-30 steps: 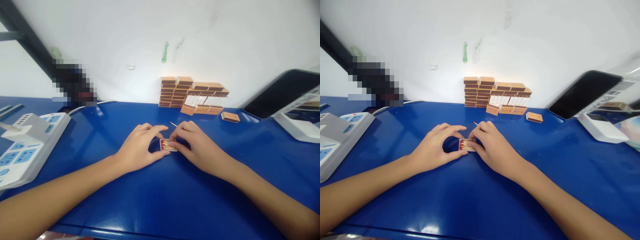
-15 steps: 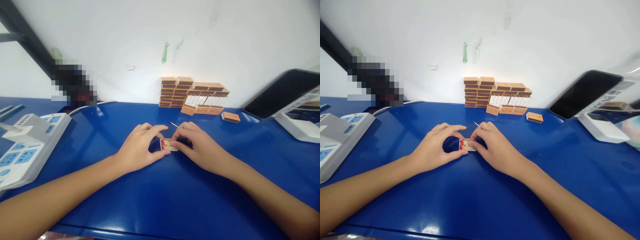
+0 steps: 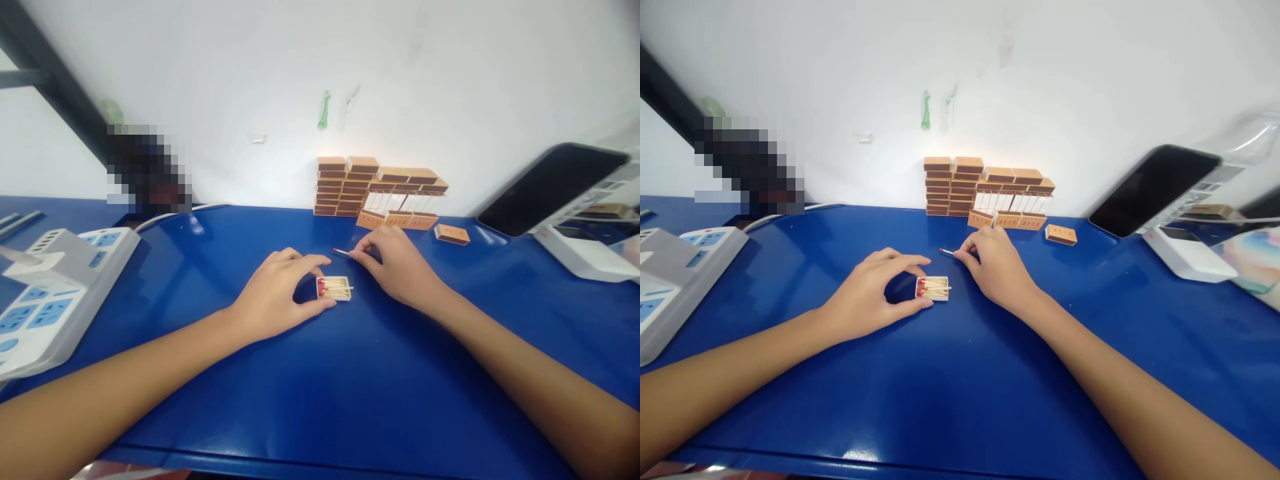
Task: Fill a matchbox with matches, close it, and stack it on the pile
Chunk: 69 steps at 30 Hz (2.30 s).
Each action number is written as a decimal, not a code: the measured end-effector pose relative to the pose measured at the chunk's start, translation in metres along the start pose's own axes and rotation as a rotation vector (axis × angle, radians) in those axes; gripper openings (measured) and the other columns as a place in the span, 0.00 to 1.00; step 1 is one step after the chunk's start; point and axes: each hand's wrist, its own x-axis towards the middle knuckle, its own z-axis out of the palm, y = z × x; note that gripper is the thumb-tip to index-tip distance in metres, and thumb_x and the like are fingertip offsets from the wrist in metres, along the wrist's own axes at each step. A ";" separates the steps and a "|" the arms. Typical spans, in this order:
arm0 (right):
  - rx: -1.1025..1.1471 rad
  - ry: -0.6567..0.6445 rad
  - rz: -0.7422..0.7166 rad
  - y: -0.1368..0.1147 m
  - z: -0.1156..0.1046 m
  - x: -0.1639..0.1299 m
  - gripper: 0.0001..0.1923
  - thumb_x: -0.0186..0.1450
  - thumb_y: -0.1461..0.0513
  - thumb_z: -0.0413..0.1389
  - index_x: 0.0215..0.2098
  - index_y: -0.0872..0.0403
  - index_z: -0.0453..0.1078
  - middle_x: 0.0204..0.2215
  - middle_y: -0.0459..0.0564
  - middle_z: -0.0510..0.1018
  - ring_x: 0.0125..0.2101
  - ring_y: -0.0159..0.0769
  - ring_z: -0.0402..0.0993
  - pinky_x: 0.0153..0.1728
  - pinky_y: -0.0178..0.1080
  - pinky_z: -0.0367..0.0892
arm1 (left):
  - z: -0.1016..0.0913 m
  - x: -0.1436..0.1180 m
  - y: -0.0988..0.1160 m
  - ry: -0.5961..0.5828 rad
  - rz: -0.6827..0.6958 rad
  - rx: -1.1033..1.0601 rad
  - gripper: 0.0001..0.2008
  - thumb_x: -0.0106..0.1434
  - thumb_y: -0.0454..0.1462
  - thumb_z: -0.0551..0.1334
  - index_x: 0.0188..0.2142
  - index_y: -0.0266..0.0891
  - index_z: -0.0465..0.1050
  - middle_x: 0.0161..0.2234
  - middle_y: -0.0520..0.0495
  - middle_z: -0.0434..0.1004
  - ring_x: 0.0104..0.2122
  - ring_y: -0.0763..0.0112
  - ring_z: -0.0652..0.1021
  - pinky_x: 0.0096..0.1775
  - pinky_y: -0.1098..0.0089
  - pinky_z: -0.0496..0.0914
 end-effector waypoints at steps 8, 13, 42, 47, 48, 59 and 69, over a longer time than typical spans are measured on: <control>0.095 -0.195 -0.162 -0.034 -0.019 -0.020 0.09 0.74 0.56 0.56 0.37 0.50 0.73 0.38 0.52 0.77 0.43 0.44 0.69 0.43 0.45 0.66 | 0.001 -0.001 -0.001 -0.014 -0.024 0.002 0.31 0.64 0.45 0.72 0.63 0.44 0.64 0.47 0.51 0.85 0.49 0.58 0.77 0.55 0.54 0.69; 0.082 -0.267 -0.153 -0.035 -0.026 -0.023 0.07 0.73 0.57 0.57 0.39 0.49 0.73 0.39 0.51 0.77 0.43 0.43 0.71 0.43 0.44 0.68 | 0.000 -0.001 0.000 -0.011 -0.018 0.008 0.31 0.65 0.46 0.71 0.62 0.44 0.65 0.46 0.50 0.85 0.49 0.57 0.77 0.55 0.53 0.70; -0.358 -0.373 0.286 0.054 -0.105 -0.014 0.10 0.70 0.57 0.54 0.38 0.51 0.76 0.35 0.54 0.83 0.32 0.42 0.76 0.35 0.42 0.67 | -0.001 -0.001 0.000 0.027 0.015 -0.005 0.25 0.65 0.45 0.70 0.59 0.45 0.71 0.45 0.50 0.84 0.47 0.59 0.78 0.53 0.55 0.73; -0.617 -0.321 0.518 0.082 -0.123 -0.010 0.13 0.70 0.53 0.56 0.39 0.52 0.77 0.37 0.59 0.83 0.32 0.46 0.75 0.34 0.44 0.64 | -0.001 -0.001 0.001 0.019 0.011 -0.008 0.24 0.65 0.45 0.71 0.58 0.46 0.71 0.46 0.50 0.84 0.48 0.59 0.78 0.53 0.54 0.73; -0.638 -0.300 0.578 0.088 -0.127 -0.009 0.13 0.70 0.53 0.56 0.39 0.52 0.77 0.37 0.59 0.83 0.32 0.46 0.74 0.33 0.44 0.64 | -0.002 -0.001 0.001 0.017 0.013 -0.010 0.24 0.65 0.45 0.71 0.58 0.45 0.72 0.46 0.50 0.84 0.47 0.59 0.78 0.53 0.54 0.73; -0.380 -0.263 0.497 0.112 -0.115 -0.011 0.15 0.69 0.55 0.58 0.49 0.57 0.74 0.41 0.64 0.81 0.33 0.43 0.74 0.35 0.43 0.64 | -0.004 -0.001 0.001 0.059 0.035 -0.003 0.24 0.65 0.44 0.71 0.58 0.45 0.72 0.45 0.49 0.84 0.48 0.59 0.78 0.53 0.54 0.73; -0.296 -0.283 0.547 0.083 -0.118 -0.011 0.14 0.63 0.52 0.65 0.38 0.55 0.75 0.37 0.60 0.83 0.36 0.45 0.78 0.37 0.43 0.67 | -0.006 0.001 -0.001 0.130 0.008 -0.020 0.26 0.63 0.43 0.72 0.58 0.45 0.70 0.44 0.51 0.84 0.48 0.60 0.79 0.53 0.55 0.72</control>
